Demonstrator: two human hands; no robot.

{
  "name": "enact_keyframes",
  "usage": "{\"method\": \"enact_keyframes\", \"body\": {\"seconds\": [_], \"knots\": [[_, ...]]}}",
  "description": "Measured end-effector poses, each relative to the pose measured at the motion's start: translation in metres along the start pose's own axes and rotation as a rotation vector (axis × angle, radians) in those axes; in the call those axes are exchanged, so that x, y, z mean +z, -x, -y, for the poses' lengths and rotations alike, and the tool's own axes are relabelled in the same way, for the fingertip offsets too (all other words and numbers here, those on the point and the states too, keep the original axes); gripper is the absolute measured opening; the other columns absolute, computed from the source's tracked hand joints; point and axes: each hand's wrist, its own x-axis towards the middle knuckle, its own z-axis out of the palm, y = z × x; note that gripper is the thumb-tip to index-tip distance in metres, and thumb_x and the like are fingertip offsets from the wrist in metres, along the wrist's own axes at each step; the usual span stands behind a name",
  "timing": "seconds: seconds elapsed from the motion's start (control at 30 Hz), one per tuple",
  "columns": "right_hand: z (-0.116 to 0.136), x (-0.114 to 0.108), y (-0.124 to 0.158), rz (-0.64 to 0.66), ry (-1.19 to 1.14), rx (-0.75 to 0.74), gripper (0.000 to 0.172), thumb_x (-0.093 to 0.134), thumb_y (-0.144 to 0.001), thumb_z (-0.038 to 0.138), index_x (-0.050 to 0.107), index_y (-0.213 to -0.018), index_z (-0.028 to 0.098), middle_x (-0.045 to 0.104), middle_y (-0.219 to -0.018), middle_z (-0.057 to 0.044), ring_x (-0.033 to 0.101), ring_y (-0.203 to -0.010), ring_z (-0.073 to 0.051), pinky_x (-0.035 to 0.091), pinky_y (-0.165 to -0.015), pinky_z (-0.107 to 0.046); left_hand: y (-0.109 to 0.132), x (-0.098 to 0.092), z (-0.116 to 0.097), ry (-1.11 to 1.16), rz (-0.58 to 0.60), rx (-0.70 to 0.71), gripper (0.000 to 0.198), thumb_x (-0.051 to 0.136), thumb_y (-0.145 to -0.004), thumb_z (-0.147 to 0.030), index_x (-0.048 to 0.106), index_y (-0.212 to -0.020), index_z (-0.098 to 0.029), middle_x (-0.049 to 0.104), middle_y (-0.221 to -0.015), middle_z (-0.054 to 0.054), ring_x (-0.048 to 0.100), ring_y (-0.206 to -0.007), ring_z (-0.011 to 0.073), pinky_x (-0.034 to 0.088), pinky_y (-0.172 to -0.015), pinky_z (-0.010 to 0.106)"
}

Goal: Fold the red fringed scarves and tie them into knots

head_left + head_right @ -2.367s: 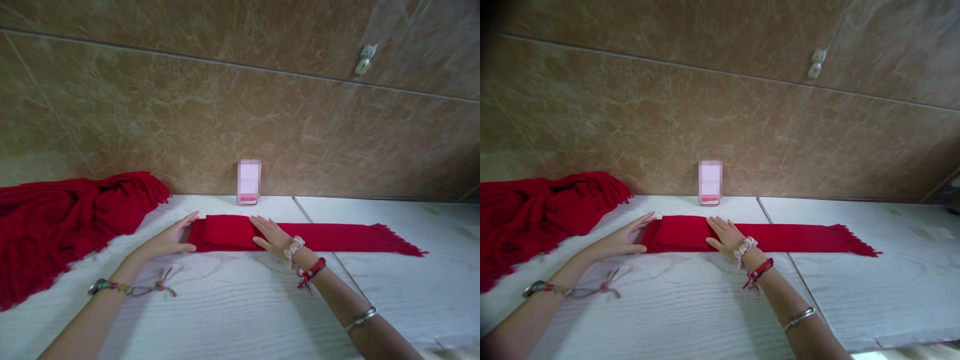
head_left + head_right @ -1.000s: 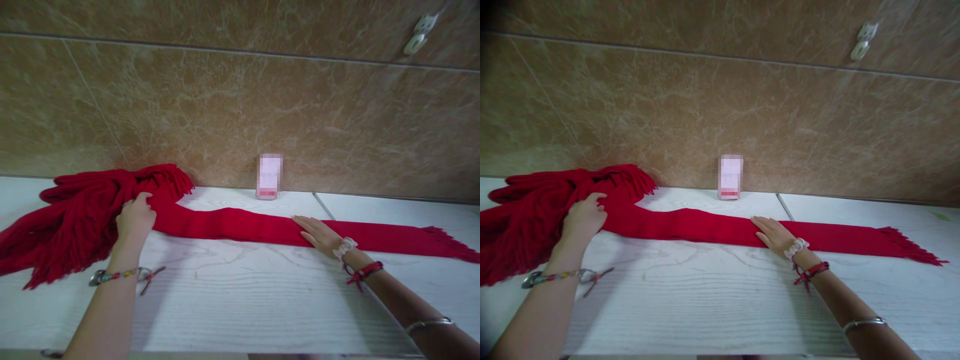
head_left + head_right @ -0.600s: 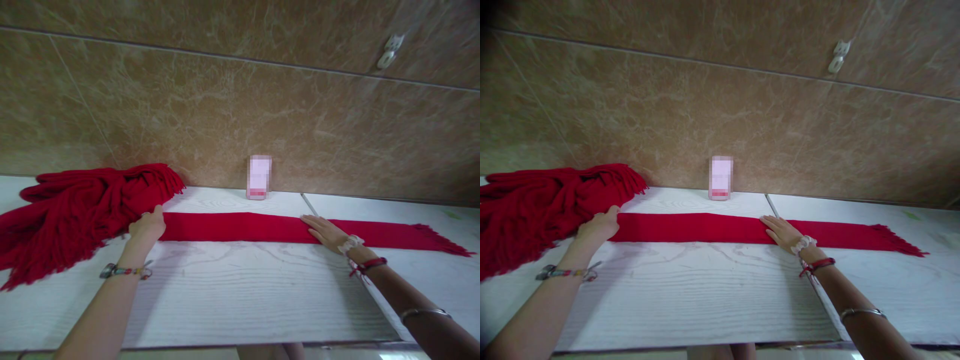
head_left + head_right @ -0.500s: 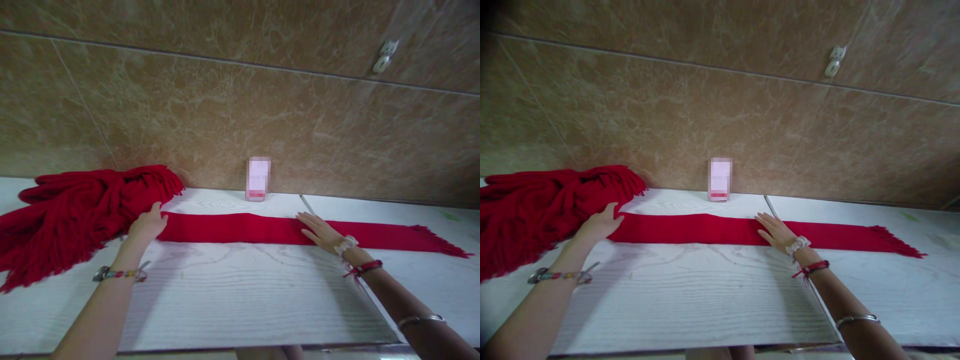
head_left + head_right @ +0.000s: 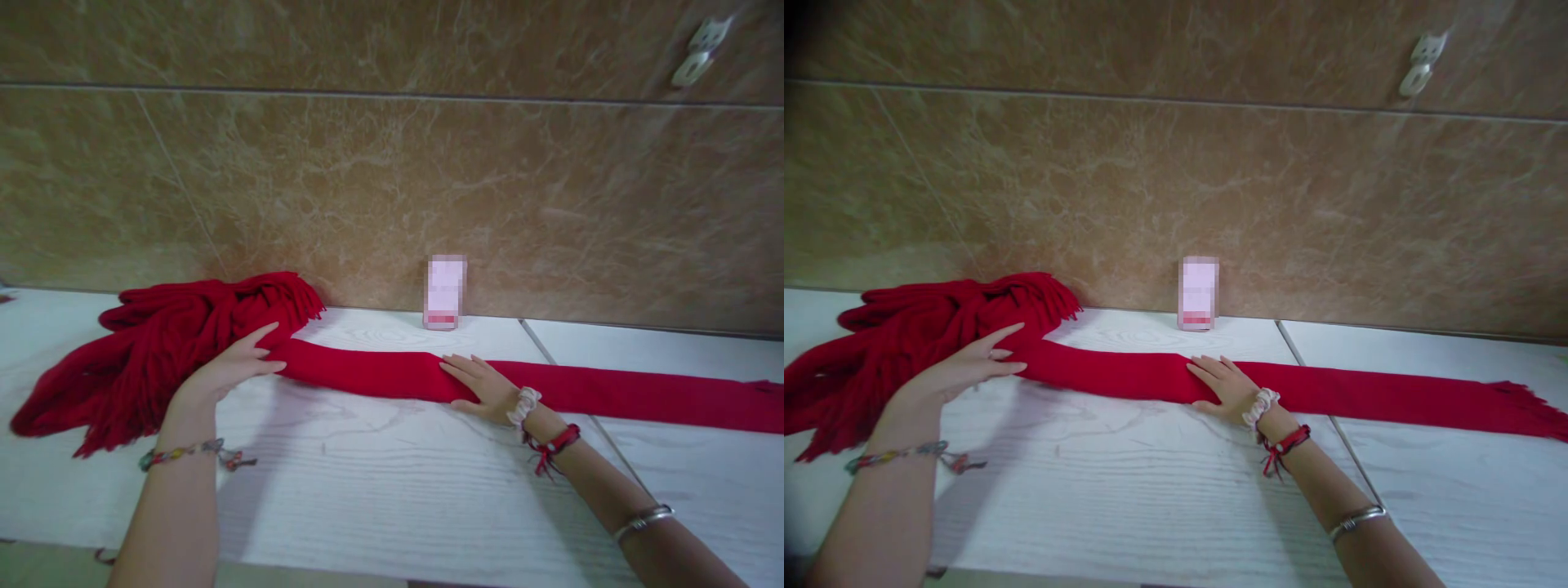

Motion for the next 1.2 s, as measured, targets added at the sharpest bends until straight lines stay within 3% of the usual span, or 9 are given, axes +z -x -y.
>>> {"method": "enact_keyframes", "body": {"seconds": [0.1,0.23,0.47,0.63,0.83,1.03,1.2], "knots": [[0.0,-0.001,0.001,0.032,0.003,0.014,0.069,0.045,-0.077,0.054,0.028,-0.135,0.019,0.028,-0.139,-0.012,0.026,-0.126,-0.026,0.018,-0.103,-0.051,0.0,0.0,-0.001,0.047,0.07,-0.094,0.088,0.068,-0.055,-0.027,0.029,-0.134,-0.021,0.062,-0.098,0.011,0.061,-0.085,0.021,0.048,-0.071,0.029],[0.001,-0.002,-0.001,0.038,-0.004,0.026,0.071,0.045,-0.076,0.055,0.03,-0.134,0.016,0.03,-0.138,-0.013,0.027,-0.126,-0.026,0.017,-0.103,-0.051,-0.004,0.005,0.003,0.104,0.1,-0.003,0.095,0.07,-0.051,-0.022,0.026,-0.135,-0.023,0.061,-0.102,0.009,0.06,-0.087,0.0198,0.048,-0.073,0.028],[-0.001,0.002,-0.001,-0.018,-0.028,0.027,0.068,0.048,-0.075,0.053,0.033,-0.132,0.019,0.033,-0.136,-0.012,0.03,-0.124,-0.025,0.018,-0.102,-0.052,-0.02,0.016,0.012,0.145,-0.012,0.164,0.079,0.066,-0.052,-0.032,0.041,-0.125,-0.013,0.057,-0.061,-0.004,0.06,-0.066,0.0176,0.046,-0.066,0.029],[0.001,-0.001,-0.002,-0.01,-0.001,0.04,0.065,0.048,-0.076,0.051,0.035,-0.131,0.02,0.035,-0.135,-0.011,0.033,-0.123,-0.025,0.021,-0.102,-0.051,-0.028,0.027,0.015,0.07,-0.111,0.201,0.076,0.063,-0.054,-0.036,0.043,-0.124,-0.012,0.056,-0.066,-0.002,0.058,-0.069,0.0174,0.044,-0.068,0.028],[0.004,-0.002,-0.002,-0.023,-0.016,0.057,0.063,0.048,-0.076,0.05,0.038,-0.129,0.019,0.037,-0.134,-0.011,0.033,-0.122,-0.026,0.023,-0.101,-0.05,-0.031,0.035,0.015,0.026,-0.13,0.209,0.075,0.062,-0.058,-0.038,0.041,-0.125,-0.011,0.057,-0.073,0.001,0.057,-0.072,0.0182,0.044,-0.068,0.029],[0.002,-0.001,-0.001,-0.023,0.001,0.055,0.062,0.047,-0.077,0.05,0.038,-0.129,0.018,0.037,-0.134,-0.012,0.034,-0.122,-0.025,0.024,-0.102,-0.049,-0.033,0.034,0.016,-0.001,-0.154,0.232,0.068,0.064,-0.054,-0.029,0.049,-0.118,-0.011,0.058,-0.066,-0.001,0.058,-0.068,0.018,0.045,-0.065,0.027],[0.0,0.002,-0.001,-0.028,0.033,0.038,0.063,0.044,-0.078,0.051,0.036,-0.131,0.017,0.036,-0.134,-0.012,0.033,-0.123,-0.025,0.024,-0.101,-0.049,-0.026,0.018,0.012,-0.133,-0.198,0.184,0.06,0.061,-0.059,-0.022,0.05,-0.117,-0.014,0.06,-0.068,-0.002,0.059,-0.065,0.0163,0.046,-0.063,0.024]]}}
